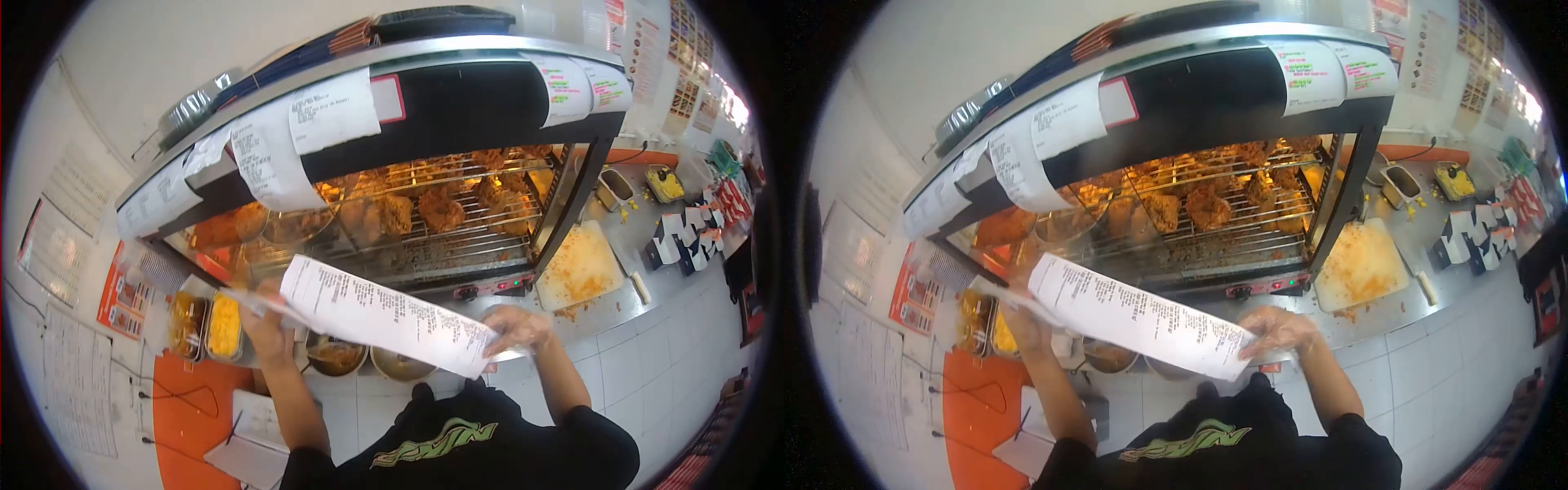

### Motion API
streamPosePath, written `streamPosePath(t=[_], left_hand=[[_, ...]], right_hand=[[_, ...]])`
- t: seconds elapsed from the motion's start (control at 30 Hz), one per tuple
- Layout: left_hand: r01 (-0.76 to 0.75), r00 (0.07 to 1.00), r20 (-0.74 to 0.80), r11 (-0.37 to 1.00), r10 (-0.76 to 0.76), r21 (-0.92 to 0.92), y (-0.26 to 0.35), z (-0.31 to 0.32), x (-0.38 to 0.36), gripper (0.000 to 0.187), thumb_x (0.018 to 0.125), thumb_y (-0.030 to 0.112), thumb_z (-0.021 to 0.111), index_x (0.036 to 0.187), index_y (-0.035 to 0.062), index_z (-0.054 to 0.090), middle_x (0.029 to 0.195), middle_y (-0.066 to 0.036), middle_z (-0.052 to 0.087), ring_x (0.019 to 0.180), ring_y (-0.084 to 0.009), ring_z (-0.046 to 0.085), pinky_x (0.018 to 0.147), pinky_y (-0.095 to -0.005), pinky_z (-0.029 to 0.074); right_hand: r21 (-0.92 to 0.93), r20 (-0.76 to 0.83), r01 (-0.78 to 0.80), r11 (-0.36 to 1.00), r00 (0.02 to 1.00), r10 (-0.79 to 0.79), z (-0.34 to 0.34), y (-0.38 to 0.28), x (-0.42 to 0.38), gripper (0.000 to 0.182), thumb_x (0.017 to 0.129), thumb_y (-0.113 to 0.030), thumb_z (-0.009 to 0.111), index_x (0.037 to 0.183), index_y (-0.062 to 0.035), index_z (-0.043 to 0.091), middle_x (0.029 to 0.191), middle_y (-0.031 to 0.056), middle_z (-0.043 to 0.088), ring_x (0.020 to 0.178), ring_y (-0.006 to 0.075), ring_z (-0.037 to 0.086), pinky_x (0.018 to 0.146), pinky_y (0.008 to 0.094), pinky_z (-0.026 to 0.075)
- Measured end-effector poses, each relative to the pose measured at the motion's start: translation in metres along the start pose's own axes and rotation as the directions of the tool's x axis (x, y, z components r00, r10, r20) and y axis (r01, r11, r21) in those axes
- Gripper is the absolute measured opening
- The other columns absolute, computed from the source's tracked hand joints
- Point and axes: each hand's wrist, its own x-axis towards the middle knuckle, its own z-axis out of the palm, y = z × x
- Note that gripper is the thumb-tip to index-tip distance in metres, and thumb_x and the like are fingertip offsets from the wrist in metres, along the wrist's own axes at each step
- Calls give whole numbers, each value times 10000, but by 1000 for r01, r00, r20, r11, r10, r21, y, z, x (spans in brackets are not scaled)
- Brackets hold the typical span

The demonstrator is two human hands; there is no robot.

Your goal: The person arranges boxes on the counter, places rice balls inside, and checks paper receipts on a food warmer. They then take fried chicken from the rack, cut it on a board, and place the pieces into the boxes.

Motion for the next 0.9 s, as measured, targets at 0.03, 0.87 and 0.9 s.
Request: streamPosePath(t=[0.03,0.87,0.9], left_hand=[[-11,999,-47,997,7,-79,2,0,-1,244,718,145,772,807,37,572,796,-63,556,776,-179,566,710,-293,478],[-662,524,848,661,73,352,71,147,100,280,615,-42,649,848,104,706,1164,-114,583,1103,-289,543,884,-353,461],[-698,510,859,610,54,375,76,159,111,202,652,-17,648,817,88,699,1170,-124,576,1105,-293,534,888,-374,452]], right_hand=[[-285,-94,190,939,970,-225,-13,-7,-5,258,665,-49,780,877,24,651,863,141,659,748,179,623,637,278,492],[-979,-35,-110,-172,920,-390,-115,-341,135,496,745,-85,665,1206,-112,485,1099,93,567,1063,264,534,974,358,422],[-977,-79,-146,-155,925,-371,-113,-344,134,560,721,-111,693,1230,-115,461,1184,99,533,1087,275,521,968,374,416]])
